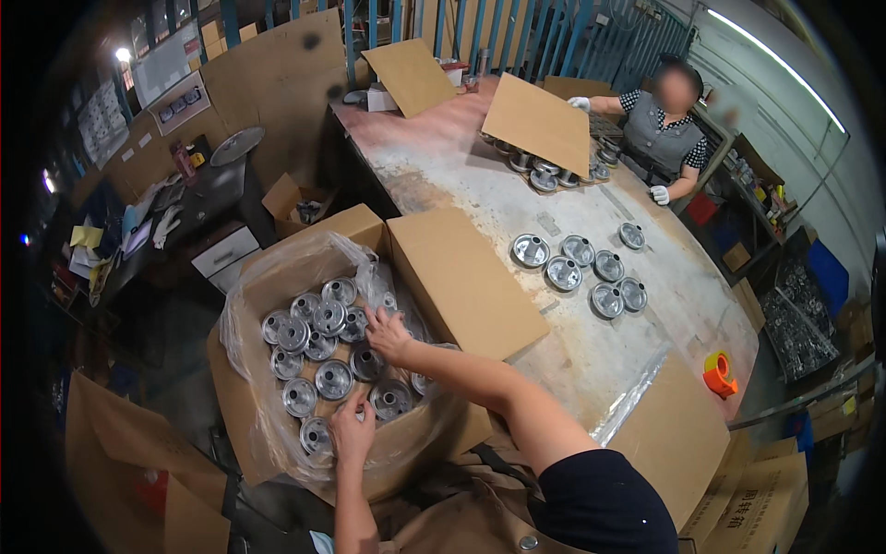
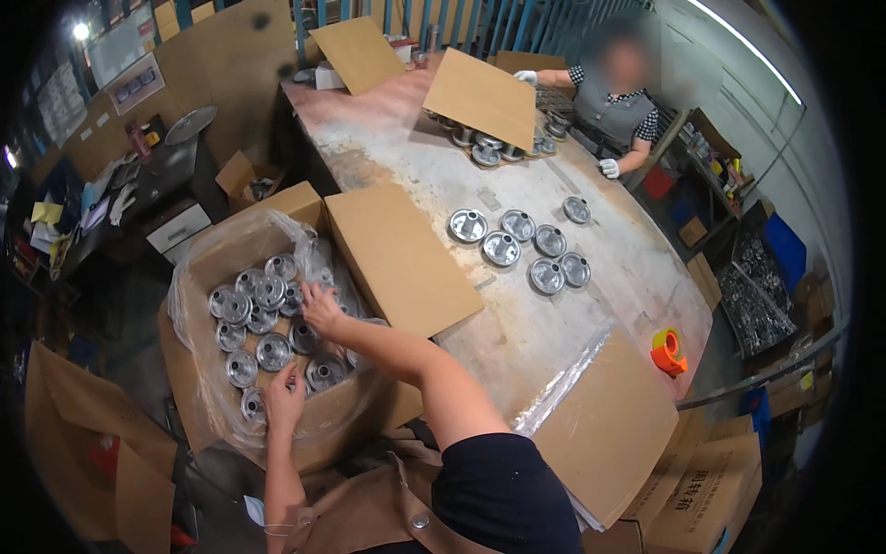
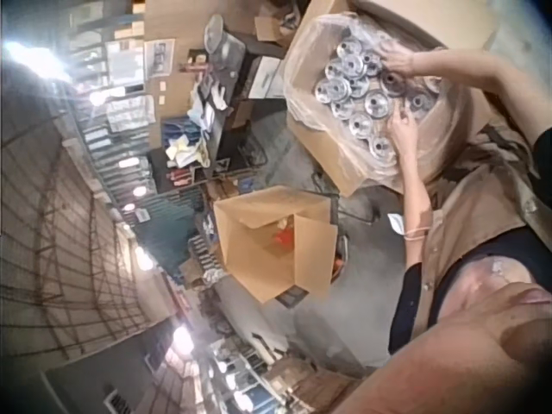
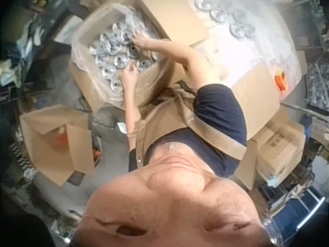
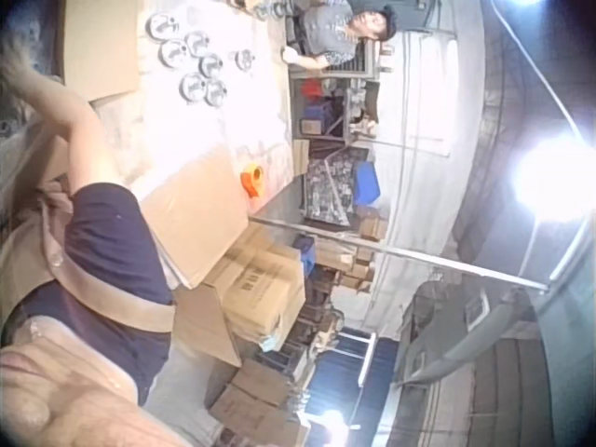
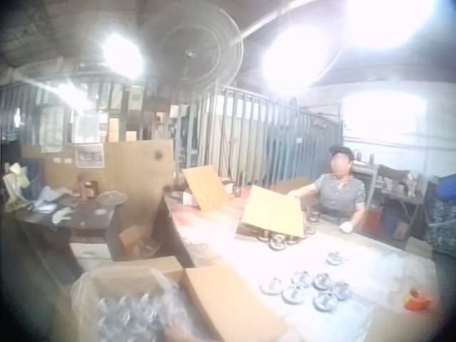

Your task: The person packs metal components into a plastic-lined cardboard box by hand, arranging them in layers, and places a cardboard sheet on top inside the box.

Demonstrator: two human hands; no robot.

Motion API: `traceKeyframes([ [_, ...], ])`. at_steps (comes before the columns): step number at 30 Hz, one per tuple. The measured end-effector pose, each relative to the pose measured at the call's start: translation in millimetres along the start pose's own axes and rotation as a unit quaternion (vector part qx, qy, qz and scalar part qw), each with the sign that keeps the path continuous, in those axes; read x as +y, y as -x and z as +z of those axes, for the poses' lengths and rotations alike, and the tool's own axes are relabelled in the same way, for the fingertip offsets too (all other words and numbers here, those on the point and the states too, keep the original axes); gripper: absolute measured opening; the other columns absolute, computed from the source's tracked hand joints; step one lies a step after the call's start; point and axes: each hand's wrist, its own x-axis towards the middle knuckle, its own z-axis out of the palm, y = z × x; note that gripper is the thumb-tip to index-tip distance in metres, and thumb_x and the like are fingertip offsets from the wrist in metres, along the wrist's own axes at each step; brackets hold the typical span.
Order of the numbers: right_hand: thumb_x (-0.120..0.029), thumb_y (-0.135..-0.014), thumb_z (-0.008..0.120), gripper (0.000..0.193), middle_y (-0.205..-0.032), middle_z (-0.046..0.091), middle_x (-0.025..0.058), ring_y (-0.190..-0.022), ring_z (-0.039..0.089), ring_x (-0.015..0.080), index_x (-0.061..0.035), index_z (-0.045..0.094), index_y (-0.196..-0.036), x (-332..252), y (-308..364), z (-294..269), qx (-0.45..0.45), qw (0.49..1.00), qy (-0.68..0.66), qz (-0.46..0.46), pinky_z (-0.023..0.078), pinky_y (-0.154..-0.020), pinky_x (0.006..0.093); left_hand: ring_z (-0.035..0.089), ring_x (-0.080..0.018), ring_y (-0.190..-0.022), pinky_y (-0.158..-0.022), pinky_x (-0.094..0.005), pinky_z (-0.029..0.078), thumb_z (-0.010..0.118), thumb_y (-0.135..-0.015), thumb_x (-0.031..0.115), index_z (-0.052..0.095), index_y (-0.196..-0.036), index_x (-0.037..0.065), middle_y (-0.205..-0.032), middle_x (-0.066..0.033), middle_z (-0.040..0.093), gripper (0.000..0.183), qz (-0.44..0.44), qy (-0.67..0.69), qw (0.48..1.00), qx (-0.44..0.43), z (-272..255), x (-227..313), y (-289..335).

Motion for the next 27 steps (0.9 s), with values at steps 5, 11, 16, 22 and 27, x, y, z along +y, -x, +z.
traceKeyframes([
  [5, -0.01, -0.081, 0.061, 0.024, -0.101, 0.069, 0.0214, -0.092, 0.067, 0.0323, -0.0054, 0.07, -0.102, 49.5, -10.2, -30.3, -0.052, 0.947, -0.293, 0.123, 0.055, -0.078, 0.0457, 0.069, -0.0357, -0.085, -0.076, -0.0438, 0.053, 0.063, -0.086, 0.018, 0.07, -0.109, 0.005, -0.089, -0.0171, 0.072, 0.028, 0.008, 0.009, 1.0, 0.003, -12.2, 0.6, 4.5],
  [11, 0.0, -0.076, 0.069, 0.019, -0.083, 0.072, 0.0078, -0.077, 0.068, 0.0154, 0.0021, 0.07, -0.095, 175.2, 62.5, -14.4, 0.232, 0.741, -0.512, 0.368, 0.055, -0.068, 0.029, 0.07, -0.0344, -0.081, -0.073, -0.044, 0.053, 0.064, -0.086, 0.017, 0.07, -0.109, 0.005, -0.086, -0.0147, 0.072, 0.027, 0.042, 0.014, 0.999, 0.017, -3.6, 4.4, -2.5],
  [16, -0.003, -0.079, 0.068, 0.02, -0.083, 0.072, 0.0078, -0.07, 0.065, 0.0121, 0.0023, 0.07, -0.098, 212.1, 128.2, 4.6, 0.239, 0.698, -0.535, 0.412, 0.052, -0.061, 0.0279, 0.07, -0.0335, -0.082, -0.074, -0.0435, 0.053, 0.064, -0.086, 0.017, 0.07, -0.109, 0.004, -0.089, -0.016, 0.072, 0.026, 0.028, -0.009, 1.0, 0.003, -7.8, 3.9, 2.5],
  [22, -0.021, -0.078, 0.073, 0.044, -0.121, 0.062, 0.0091, -0.103, 0.064, 0.0311, -0.0157, 0.063, -0.121, 263.6, 156.9, -27.8, 0.214, 0.821, -0.257, 0.463, 0.052, -0.085, 0.0415, 0.07, -0.0328, -0.083, -0.075, -0.0425, 0.053, 0.064, -0.087, 0.017, 0.07, -0.108, 0.003, -0.091, -0.017, 0.072, 0.026, 0.027, -0.006, 1.0, 0.001, -8.9, 9.2, 1.7],
  [27, -0.025, -0.08, 0.073, 0.043, -0.12, 0.064, 0.0116, -0.107, 0.064, 0.0348, -0.0151, 0.064, -0.121, 299.9, 123.8, -33.4, 0.087, 0.838, -0.195, 0.503, 0.051, -0.089, 0.0458, 0.071, -0.0312, -0.083, -0.075, -0.0407, 0.054, 0.065, -0.086, 0.017, 0.07, -0.11, 0.003, -0.092, -0.0169, 0.073, 0.029, -0.005, 0.005, 1.0, -0.011, -10.5, 5.6, 2.5],
])
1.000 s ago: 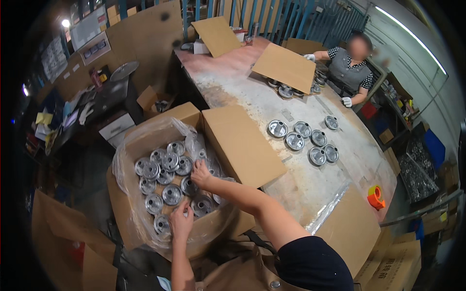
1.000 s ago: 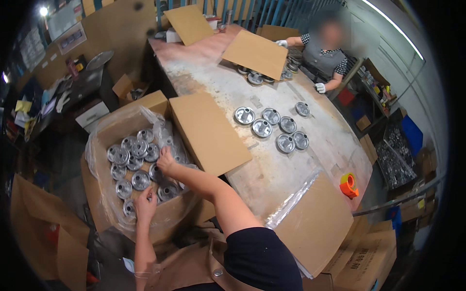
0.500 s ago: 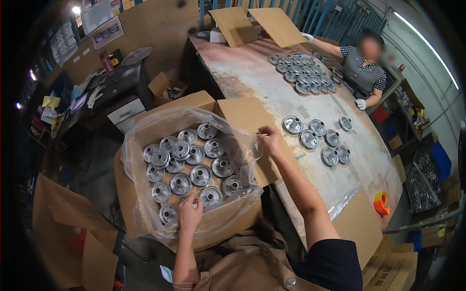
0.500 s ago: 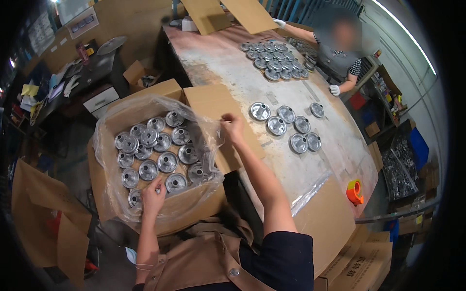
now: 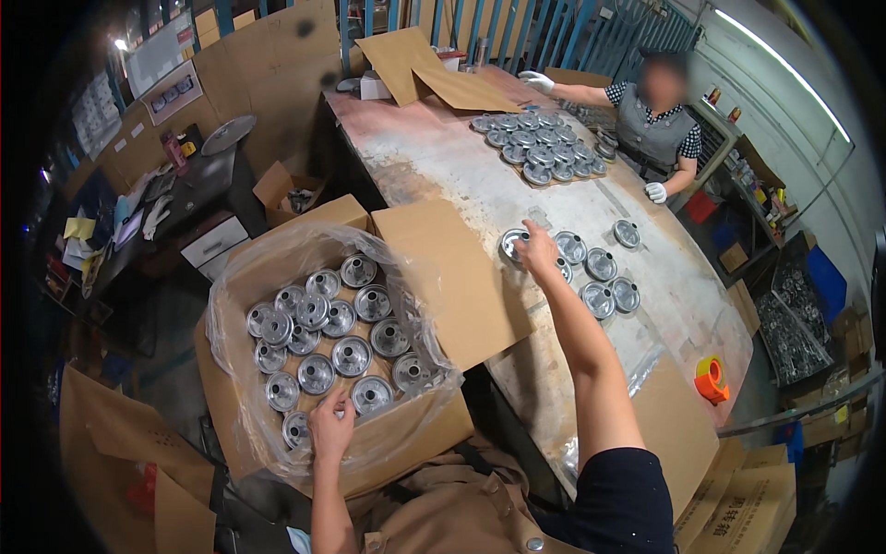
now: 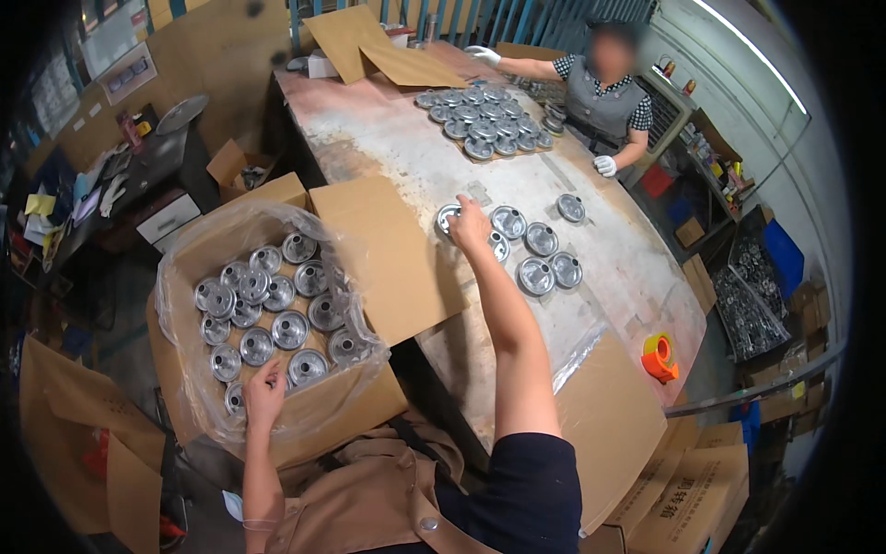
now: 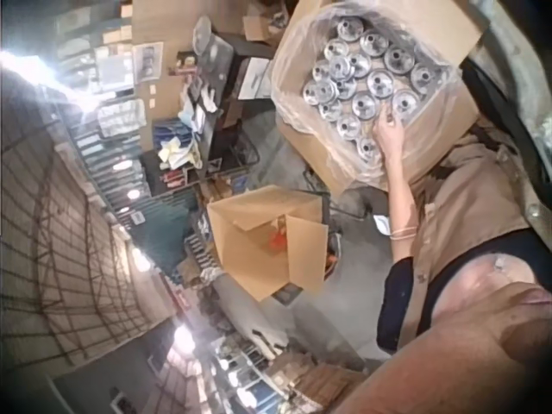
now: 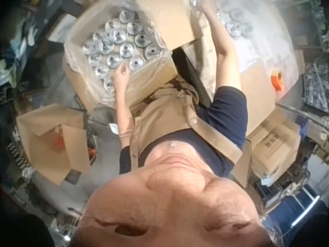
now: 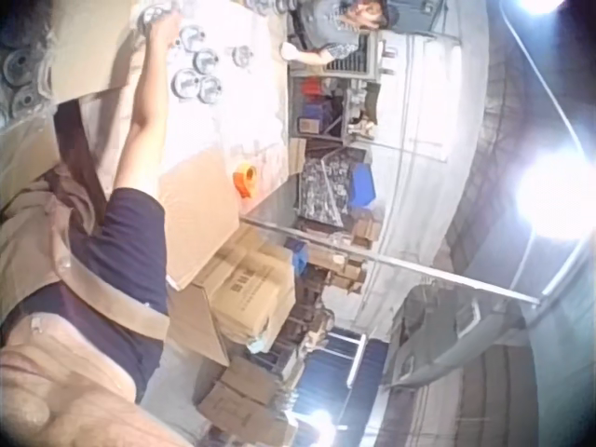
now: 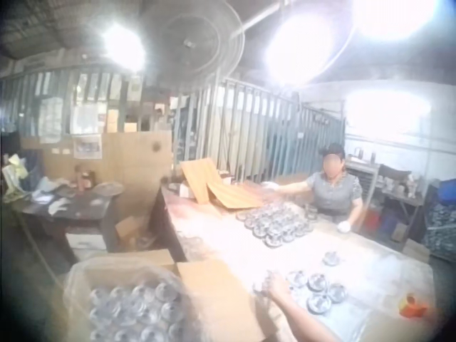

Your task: The person packs metal components into a plastic-lined cardboard box by hand, arranging them in layers, and places a cardboard sheet on top inside the box.

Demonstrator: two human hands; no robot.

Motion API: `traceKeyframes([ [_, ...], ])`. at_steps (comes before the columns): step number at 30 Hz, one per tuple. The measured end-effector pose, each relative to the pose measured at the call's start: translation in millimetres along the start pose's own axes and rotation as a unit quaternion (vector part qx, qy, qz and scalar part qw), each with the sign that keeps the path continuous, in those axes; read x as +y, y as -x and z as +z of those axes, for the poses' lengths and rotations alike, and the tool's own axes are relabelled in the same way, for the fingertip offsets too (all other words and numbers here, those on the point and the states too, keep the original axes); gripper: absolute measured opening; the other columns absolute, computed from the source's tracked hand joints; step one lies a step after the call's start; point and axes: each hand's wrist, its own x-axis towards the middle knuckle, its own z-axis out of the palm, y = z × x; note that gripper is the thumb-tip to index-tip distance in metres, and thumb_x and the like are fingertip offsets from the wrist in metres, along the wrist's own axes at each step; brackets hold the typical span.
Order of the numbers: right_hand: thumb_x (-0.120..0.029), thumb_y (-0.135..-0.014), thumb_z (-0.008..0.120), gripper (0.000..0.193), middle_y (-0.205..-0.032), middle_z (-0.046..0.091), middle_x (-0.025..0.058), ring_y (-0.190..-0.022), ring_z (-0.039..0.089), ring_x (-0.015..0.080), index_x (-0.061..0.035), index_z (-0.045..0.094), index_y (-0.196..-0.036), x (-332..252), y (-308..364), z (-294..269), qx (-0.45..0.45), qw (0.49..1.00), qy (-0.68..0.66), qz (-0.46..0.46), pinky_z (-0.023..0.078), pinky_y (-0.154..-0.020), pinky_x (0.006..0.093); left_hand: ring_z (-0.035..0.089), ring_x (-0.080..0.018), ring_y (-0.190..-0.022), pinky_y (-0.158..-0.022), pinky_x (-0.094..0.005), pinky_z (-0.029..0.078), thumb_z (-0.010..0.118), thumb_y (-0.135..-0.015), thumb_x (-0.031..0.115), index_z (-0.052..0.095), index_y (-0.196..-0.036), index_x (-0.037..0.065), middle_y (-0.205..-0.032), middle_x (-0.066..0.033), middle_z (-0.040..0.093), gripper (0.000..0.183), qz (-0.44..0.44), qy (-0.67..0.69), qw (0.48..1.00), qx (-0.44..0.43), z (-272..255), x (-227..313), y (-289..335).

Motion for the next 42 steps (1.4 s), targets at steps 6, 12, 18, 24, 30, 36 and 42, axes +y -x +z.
traceKeyframes([
  [6, -0.023, -0.083, 0.068, 0.037, -0.104, 0.071, 0.0154, -0.1, 0.067, 0.0352, -0.0179, 0.065, -0.119, 22.9, -7.4, 11.0, -0.003, 0.999, 0.044, -0.005, 0.052, -0.084, 0.0465, 0.072, -0.0278, -0.084, -0.075, -0.0386, 0.054, 0.068, -0.086, 0.019, 0.069, -0.111, 0.001, -0.095, -0.0169, 0.073, 0.031, -0.004, 0.048, 0.999, 0.001, 6.9, 2.5, -4.6],
  [12, -0.025, -0.077, 0.077, 0.047, -0.096, 0.073, 0.0138, -0.086, 0.07, 0.025, -0.0214, 0.065, -0.123, -11.7, 43.4, 3.0, 0.097, 0.979, -0.176, -0.043, 0.053, -0.075, 0.0379, 0.07, -0.0186, -0.083, -0.074, -0.0299, 0.053, 0.067, -0.092, 0.018, 0.065, -0.119, -0.003, -0.099, -0.0146, 0.074, 0.034, -0.03, 0.196, 0.98, 0.005, 9.3, -34.7, -0.1],
  [18, -0.006, -0.084, 0.076, 0.047, -0.087, 0.069, 0.0044, -0.058, 0.054, 0.0068, -0.0038, 0.058, -0.127, -110.9, 129.7, -69.6, -0.133, 0.785, -0.605, 0.007, 0.04, -0.048, 0.0237, 0.063, -0.0157, -0.103, -0.082, -0.0277, 0.051, 0.065, -0.093, 0.012, 0.053, -0.136, -0.001, -0.124, -0.0106, 0.066, 0.046, 0.012, 0.363, 0.93, 0.053, -1.0, -33.7, -8.3],
  [24, -0.01, -0.091, 0.067, 0.034, -0.071, 0.056, -0.0029, -0.05, 0.04, 0.0059, -0.0048, 0.058, -0.123, -178.4, 210.2, -44.0, -0.473, 0.491, -0.707, 0.189, 0.033, -0.045, 0.0206, 0.057, -0.0171, -0.115, -0.09, -0.0312, 0.051, 0.062, -0.098, 0.015, 0.05, -0.139, 0.0, -0.131, -0.011, 0.059, 0.045, 0.015, 0.504, 0.863, 0.025, -25.6, 18.9, -5.8],
  [30, -0.01, -0.092, 0.065, 0.028, -0.075, 0.061, -0.0034, -0.053, 0.048, 0.0044, -0.0067, 0.062, -0.119, -216.9, 263.4, -8.8, -0.549, 0.517, -0.632, 0.177, 0.038, -0.047, 0.019, 0.062, -0.0179, -0.109, -0.088, -0.0353, 0.057, 0.066, -0.096, 0.026, 0.054, -0.131, 0.001, -0.123, -0.0067, 0.062, 0.045, -0.127, 0.607, 0.779, -0.092, -37.1, -1.8, 17.4],
  [36, -0.004, -0.077, 0.073, 0.045, -0.093, 0.064, 0.0109, -0.073, 0.062, 0.021, -0.0072, 0.063, -0.12, -219.6, 256.8, -15.4, -0.147, 0.81, -0.326, -0.465, 0.052, -0.062, 0.0324, 0.068, -0.0145, -0.082, -0.068, -0.0324, 0.061, 0.069, -0.094, 0.022, 0.061, -0.119, 0.001, -0.101, -0.0054, 0.068, 0.034, -0.185, 0.617, 0.765, -0.005, -45.5, -23.3, 25.5],
  [42, -0.014, -0.067, 0.078, 0.053, -0.108, 0.058, 0.01, -0.091, 0.06, 0.0266, -0.0069, 0.063, -0.118, -239.7, 261.0, -28.2, -0.196, 0.727, -0.14, -0.643, 0.052, -0.074, 0.0374, 0.066, -0.0113, -0.078, -0.065, -0.0276, 0.059, 0.07, -0.093, 0.021, 0.064, -0.112, 0.001, -0.093, -0.0041, 0.067, 0.028, -0.207, 0.572, 0.794, -0.012, -54.8, -16.3, 6.6],
])
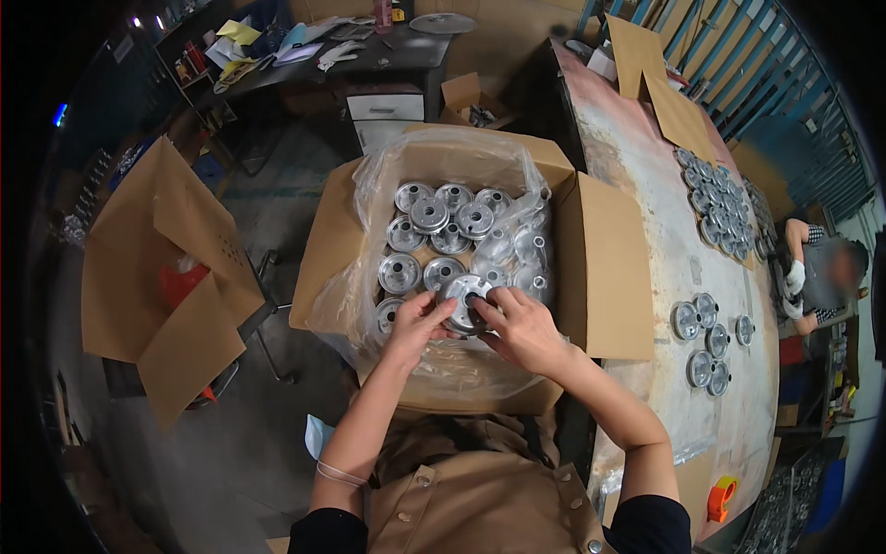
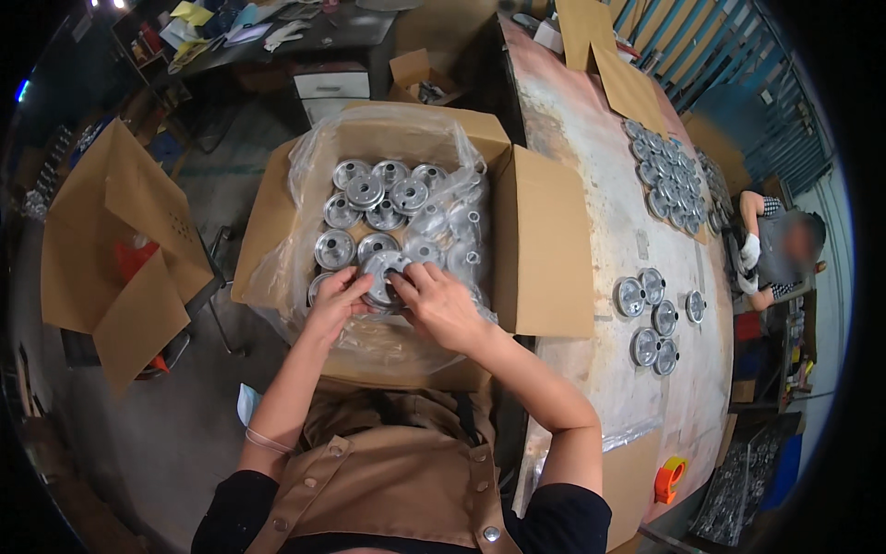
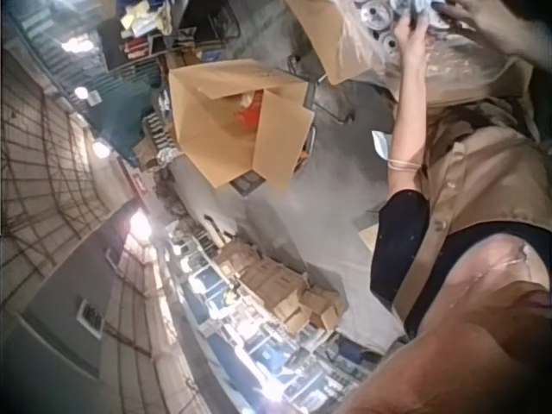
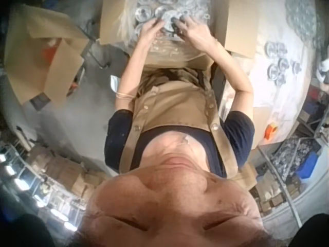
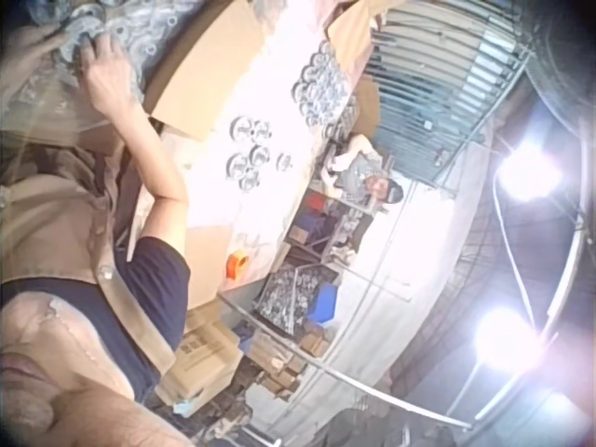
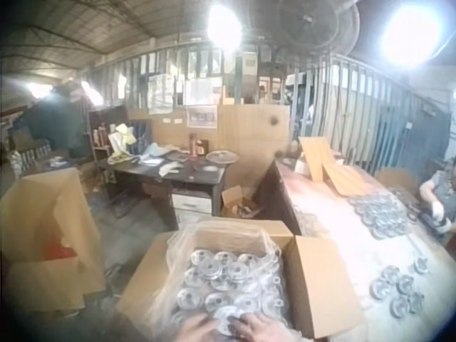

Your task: The person packs metal components into a plastic-lined cardboard box by hand, arranging them in layers, and places a cardboard sheet on top inside the box.

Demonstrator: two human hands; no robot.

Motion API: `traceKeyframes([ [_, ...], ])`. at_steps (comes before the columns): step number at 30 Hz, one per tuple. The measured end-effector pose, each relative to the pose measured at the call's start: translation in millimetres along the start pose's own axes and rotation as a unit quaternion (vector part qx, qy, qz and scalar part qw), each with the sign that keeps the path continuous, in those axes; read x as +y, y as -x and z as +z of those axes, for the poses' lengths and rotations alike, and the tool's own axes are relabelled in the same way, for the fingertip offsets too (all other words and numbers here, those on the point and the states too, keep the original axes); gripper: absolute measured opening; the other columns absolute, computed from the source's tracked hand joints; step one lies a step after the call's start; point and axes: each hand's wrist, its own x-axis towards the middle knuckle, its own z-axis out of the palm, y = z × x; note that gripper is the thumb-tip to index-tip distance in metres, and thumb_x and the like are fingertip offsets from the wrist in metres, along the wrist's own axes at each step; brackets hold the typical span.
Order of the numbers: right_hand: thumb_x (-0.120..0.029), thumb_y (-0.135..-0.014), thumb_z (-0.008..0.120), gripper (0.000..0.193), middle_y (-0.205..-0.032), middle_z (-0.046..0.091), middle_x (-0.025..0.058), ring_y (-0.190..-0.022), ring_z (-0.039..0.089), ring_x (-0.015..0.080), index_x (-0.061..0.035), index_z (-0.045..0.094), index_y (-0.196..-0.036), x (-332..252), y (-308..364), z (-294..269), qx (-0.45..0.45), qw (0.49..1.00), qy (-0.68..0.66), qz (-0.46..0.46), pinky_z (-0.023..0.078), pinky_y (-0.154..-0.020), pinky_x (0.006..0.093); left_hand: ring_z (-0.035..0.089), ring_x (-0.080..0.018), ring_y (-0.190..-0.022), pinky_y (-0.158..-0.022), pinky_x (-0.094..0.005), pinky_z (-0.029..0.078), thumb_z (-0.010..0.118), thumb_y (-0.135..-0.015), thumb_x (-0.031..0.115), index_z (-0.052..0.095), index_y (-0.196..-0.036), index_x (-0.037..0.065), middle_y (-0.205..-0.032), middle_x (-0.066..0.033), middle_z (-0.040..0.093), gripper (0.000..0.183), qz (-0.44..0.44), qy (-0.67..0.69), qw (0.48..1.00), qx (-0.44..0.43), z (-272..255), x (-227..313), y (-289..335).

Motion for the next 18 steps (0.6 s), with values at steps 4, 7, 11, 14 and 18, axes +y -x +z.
traceKeyframes([
  [4, -0.02, -0.065, 0.081, 0.052, -0.105, 0.059, 0.009, -0.091, 0.061, 0.0264, -0.0053, 0.065, -0.113, 13.9, -1.9, 5.9, -0.023, 0.999, 0.024, -0.005, 0.052, -0.074, 0.037, 0.067, -0.0116, -0.077, -0.066, -0.0268, 0.057, 0.068, -0.094, 0.03, 0.064, -0.11, 0.002, -0.091, -0.0039, 0.067, 0.032, -0.018, -0.062, 0.997, -0.035, 8.9, 8.5, -9.8],
  [7, -0.019, -0.064, 0.084, 0.048, -0.101, 0.06, 0.0086, -0.086, 0.063, 0.0267, -0.0047, 0.068, -0.107, 30.7, 10.5, 3.7, 0.022, 0.999, 0.015, 0.038, 0.053, -0.072, 0.0376, 0.068, -0.0131, -0.084, -0.071, -0.0266, 0.055, 0.061, -0.098, 0.04, 0.064, -0.112, 0.001, -0.094, -0.0051, 0.068, 0.042, -0.09, -0.084, 0.989, -0.079, 16.4, 22.1, -38.6],
  [11, -0.017, -0.062, 0.089, 0.048, -0.099, 0.061, 0.012, -0.081, 0.065, 0.0259, 0.0021, 0.068, -0.102, 41.2, 20.5, -13.0, 0.102, 0.966, -0.062, 0.229, 0.054, -0.069, 0.0363, 0.065, -0.0172, -0.086, -0.073, -0.0307, 0.051, 0.065, -0.093, 0.043, 0.069, -0.111, 0.003, -0.096, -0.0068, 0.07, 0.044, 0.154, -0.384, 0.91, 0.021, -2.6, -13.4, -136.7],
  [14, -0.018, -0.063, 0.09, 0.051, -0.095, 0.062, 0.0139, -0.084, 0.065, 0.0286, 0.0041, 0.068, -0.103, 58.6, 35.5, -24.6, 0.133, 0.947, -0.088, 0.279, 0.054, -0.072, 0.0377, 0.064, -0.0184, -0.082, -0.075, -0.0335, 0.051, 0.069, -0.088, 0.041, 0.073, -0.108, 0.005, -0.093, -0.0077, 0.072, 0.042, 0.004, -0.368, 0.926, -0.085, 14.7, -38.7, -177.7],
  [18, -0.018, -0.062, 0.092, 0.055, -0.096, 0.063, 0.013, -0.082, 0.063, 0.023, 0.0064, 0.069, -0.104, 74.4, 40.3, -36.6, 0.147, 0.931, -0.101, 0.318, 0.052, -0.071, 0.0338, 0.069, -0.0234, -0.087, -0.082, -0.0346, 0.052, 0.073, -0.083, 0.041, 0.073, -0.11, 0.004, -0.1, -0.0127, 0.074, 0.046, -0.14, -0.37, 0.917, -0.055, 24.7, -50.7, -200.1],
])
